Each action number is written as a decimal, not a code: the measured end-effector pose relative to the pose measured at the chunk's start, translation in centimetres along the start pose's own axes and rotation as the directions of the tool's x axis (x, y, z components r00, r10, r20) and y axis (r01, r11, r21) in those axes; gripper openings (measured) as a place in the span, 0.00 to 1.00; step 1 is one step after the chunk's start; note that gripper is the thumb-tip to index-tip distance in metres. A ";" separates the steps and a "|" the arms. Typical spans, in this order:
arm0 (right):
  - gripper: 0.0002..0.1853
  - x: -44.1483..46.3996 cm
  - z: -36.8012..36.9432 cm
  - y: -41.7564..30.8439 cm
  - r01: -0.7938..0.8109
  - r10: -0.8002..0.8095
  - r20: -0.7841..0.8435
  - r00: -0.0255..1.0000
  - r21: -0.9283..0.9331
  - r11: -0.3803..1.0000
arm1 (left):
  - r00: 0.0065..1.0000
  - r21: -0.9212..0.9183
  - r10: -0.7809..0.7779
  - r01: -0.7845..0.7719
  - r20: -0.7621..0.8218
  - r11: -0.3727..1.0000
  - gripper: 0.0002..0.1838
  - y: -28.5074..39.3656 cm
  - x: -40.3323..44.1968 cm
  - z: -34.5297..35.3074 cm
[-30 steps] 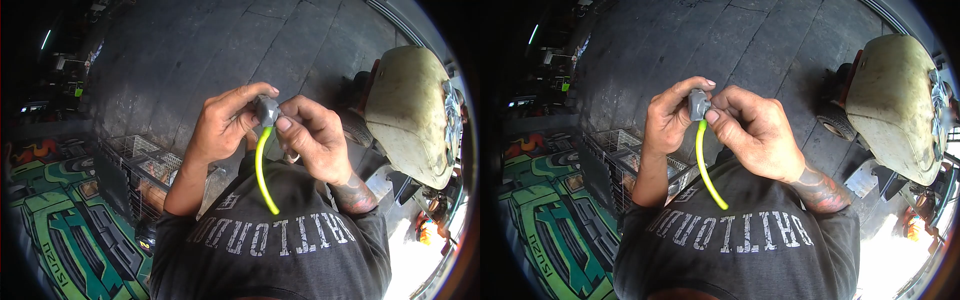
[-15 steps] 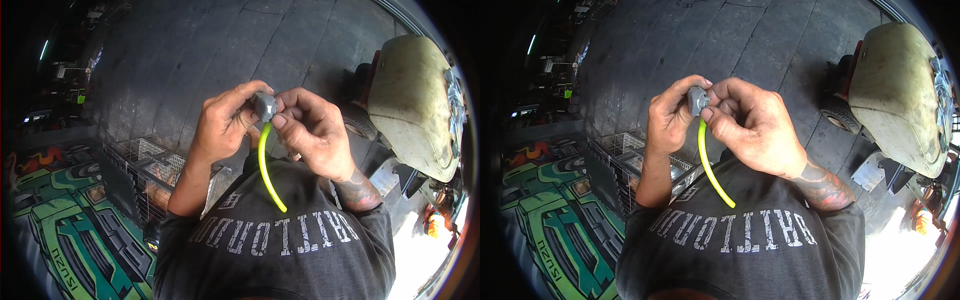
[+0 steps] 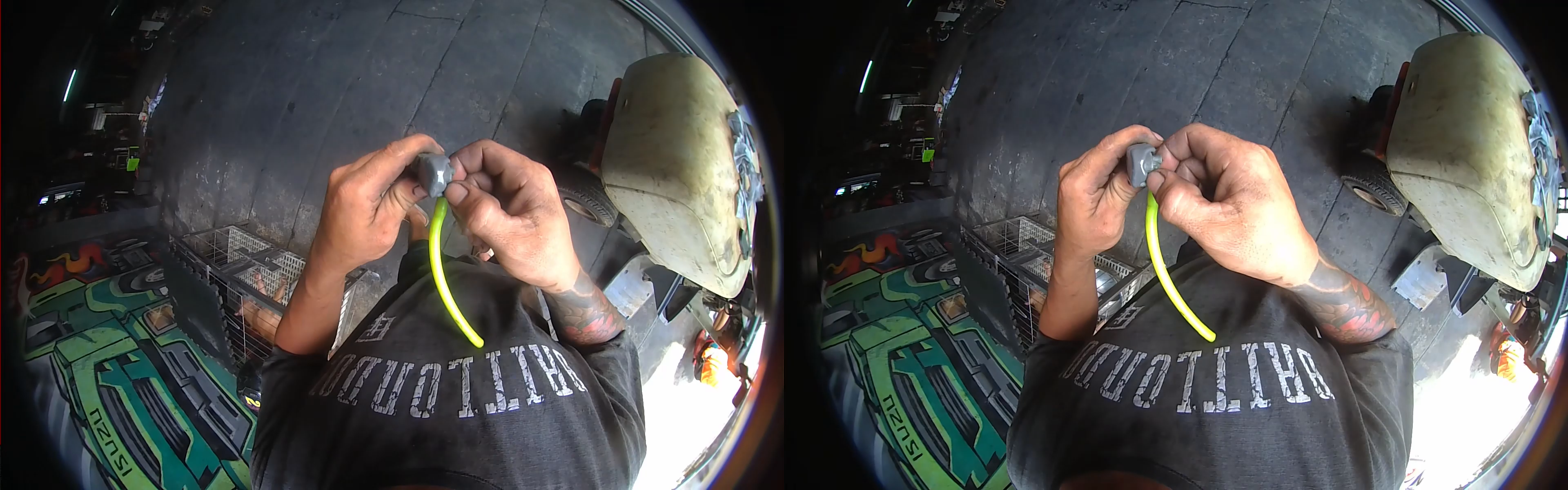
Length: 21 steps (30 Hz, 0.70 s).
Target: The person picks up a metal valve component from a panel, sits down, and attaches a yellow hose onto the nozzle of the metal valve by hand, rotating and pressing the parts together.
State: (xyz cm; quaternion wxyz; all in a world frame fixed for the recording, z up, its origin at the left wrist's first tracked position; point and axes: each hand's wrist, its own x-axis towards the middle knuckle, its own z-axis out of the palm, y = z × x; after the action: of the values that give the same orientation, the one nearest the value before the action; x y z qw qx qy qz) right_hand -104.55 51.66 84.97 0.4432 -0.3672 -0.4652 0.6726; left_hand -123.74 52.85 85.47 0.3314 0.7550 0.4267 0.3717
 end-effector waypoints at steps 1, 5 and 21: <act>0.03 0.0 -0.1 0.0 -0.005 0.005 -0.003 1.000 -0.009 1.000 | 1.000 0.007 -0.005 0.005 0.003 1.000 0.19 0.0 0.0 0.0; 0.04 0.1 -0.3 -0.1 -0.003 0.003 0.008 1.000 0.011 1.000 | 1.000 -0.042 0.022 -0.021 0.007 0.999 0.14 -0.4 0.4 0.4; 0.07 -1.2 0.0 0.1 0.076 -0.078 0.004 0.997 0.172 0.982 | 0.973 -0.641 -0.121 0.221 0.196 0.735 0.20 -1.6 -0.8 2.0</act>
State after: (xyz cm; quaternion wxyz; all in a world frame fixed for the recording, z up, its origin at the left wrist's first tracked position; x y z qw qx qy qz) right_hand -104.17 50.49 84.99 0.4961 -0.3058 -0.4219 0.6946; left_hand -122.95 52.43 82.91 0.6381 0.5713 0.3114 0.4116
